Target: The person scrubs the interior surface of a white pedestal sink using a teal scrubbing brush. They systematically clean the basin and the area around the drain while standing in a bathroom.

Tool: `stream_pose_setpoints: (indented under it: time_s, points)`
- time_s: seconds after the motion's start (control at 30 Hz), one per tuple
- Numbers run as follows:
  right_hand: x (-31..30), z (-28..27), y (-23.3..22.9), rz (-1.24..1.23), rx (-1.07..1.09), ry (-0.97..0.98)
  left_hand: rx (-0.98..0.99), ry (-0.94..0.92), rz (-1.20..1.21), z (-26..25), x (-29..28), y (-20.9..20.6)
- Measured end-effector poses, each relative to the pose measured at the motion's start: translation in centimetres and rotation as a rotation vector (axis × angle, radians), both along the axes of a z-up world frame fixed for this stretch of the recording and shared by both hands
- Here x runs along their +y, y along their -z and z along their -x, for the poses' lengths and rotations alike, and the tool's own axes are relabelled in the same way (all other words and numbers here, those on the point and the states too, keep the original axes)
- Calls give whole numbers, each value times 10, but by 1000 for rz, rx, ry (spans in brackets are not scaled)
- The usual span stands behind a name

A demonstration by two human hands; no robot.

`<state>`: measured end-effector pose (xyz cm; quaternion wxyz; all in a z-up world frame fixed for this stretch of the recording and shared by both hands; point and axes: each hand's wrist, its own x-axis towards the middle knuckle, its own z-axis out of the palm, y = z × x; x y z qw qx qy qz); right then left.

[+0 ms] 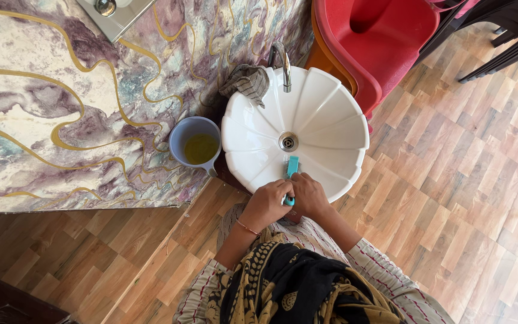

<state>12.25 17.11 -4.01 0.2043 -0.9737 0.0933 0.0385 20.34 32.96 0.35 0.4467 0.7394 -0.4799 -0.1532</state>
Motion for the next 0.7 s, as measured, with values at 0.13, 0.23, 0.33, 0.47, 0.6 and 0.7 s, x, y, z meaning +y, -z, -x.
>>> stream_pose_setpoints:
  time_s: [0.13, 0.23, 0.33, 0.47, 0.6, 0.7]
  points:
    - [-3, -4, 7, -42, -190, 5, -77, -62, 22, 4, -8, 8]
    - [-8, -12, 8, -64, -227, 15, -94, -97, -7, 0, -17, 9]
    - [-6, -1, 2, -37, -113, 7, -36, -43, -8, 2, -9, -1]
    - [-3, 3, 0, -4, -79, -1, 11, 1, -12, 1, -5, -6]
    - [-10, -12, 3, -31, -118, 44, -71, -112, 14, -1, -17, 1]
    - [-11, -4, -5, -11, -67, 15, 37, -78, -72, 1, -13, -4]
